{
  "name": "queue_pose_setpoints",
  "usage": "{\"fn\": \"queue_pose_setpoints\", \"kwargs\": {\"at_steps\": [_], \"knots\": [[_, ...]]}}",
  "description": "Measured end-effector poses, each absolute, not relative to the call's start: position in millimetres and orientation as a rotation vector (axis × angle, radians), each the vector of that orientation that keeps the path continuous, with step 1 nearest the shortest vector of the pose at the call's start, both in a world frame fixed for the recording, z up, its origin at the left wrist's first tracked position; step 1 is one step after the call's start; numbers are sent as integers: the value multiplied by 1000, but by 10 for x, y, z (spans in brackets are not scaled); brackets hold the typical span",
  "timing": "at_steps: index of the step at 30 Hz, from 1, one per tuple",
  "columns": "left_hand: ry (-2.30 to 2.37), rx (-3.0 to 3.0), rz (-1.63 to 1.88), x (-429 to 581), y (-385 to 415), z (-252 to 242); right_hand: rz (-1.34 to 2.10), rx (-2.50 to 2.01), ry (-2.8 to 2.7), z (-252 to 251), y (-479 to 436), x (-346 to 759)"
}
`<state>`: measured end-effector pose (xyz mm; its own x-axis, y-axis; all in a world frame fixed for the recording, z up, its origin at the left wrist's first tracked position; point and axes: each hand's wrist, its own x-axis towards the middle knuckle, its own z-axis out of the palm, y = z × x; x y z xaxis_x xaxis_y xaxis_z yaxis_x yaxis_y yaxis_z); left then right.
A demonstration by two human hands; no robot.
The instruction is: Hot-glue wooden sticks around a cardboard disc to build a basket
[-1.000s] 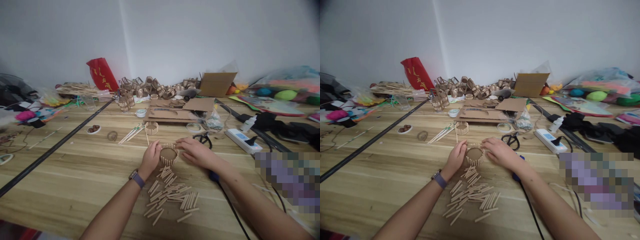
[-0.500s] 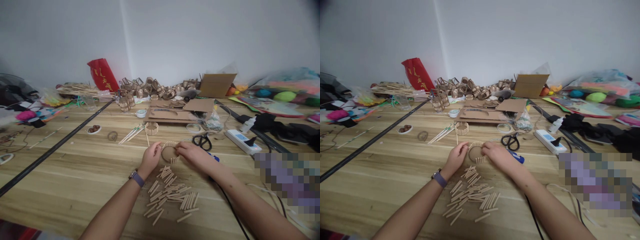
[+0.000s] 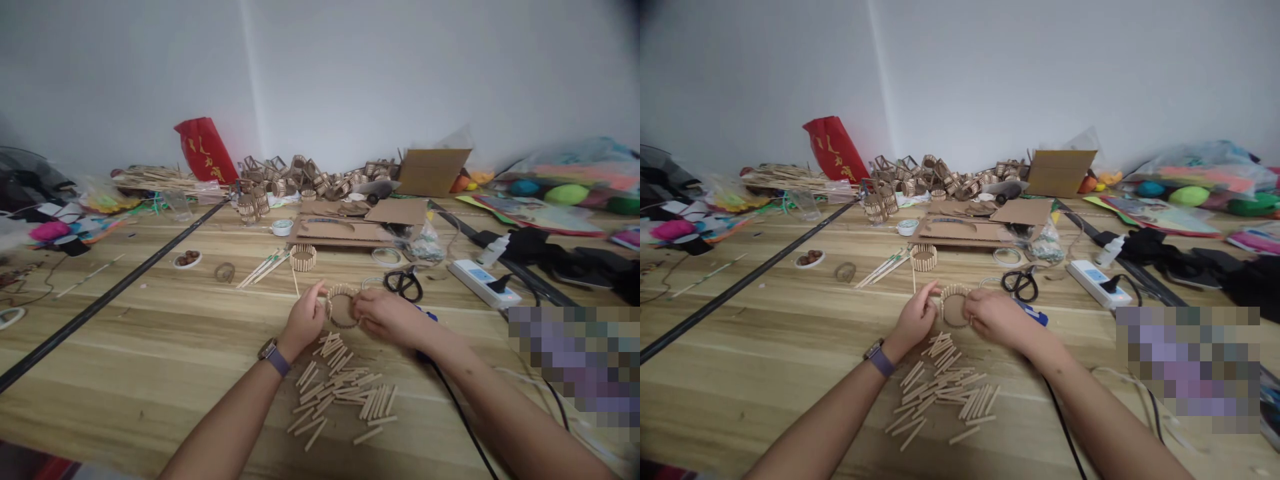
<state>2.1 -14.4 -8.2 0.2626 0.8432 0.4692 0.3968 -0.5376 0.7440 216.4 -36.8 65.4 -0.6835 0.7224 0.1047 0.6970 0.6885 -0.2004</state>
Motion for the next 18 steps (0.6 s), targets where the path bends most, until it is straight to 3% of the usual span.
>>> {"fn": "queue_pose_setpoints", "kwargs": {"at_steps": [18], "knots": [[947, 2137, 1013, 23, -181, -36, 381, -978, -2633, 629, -306, 2208]]}}
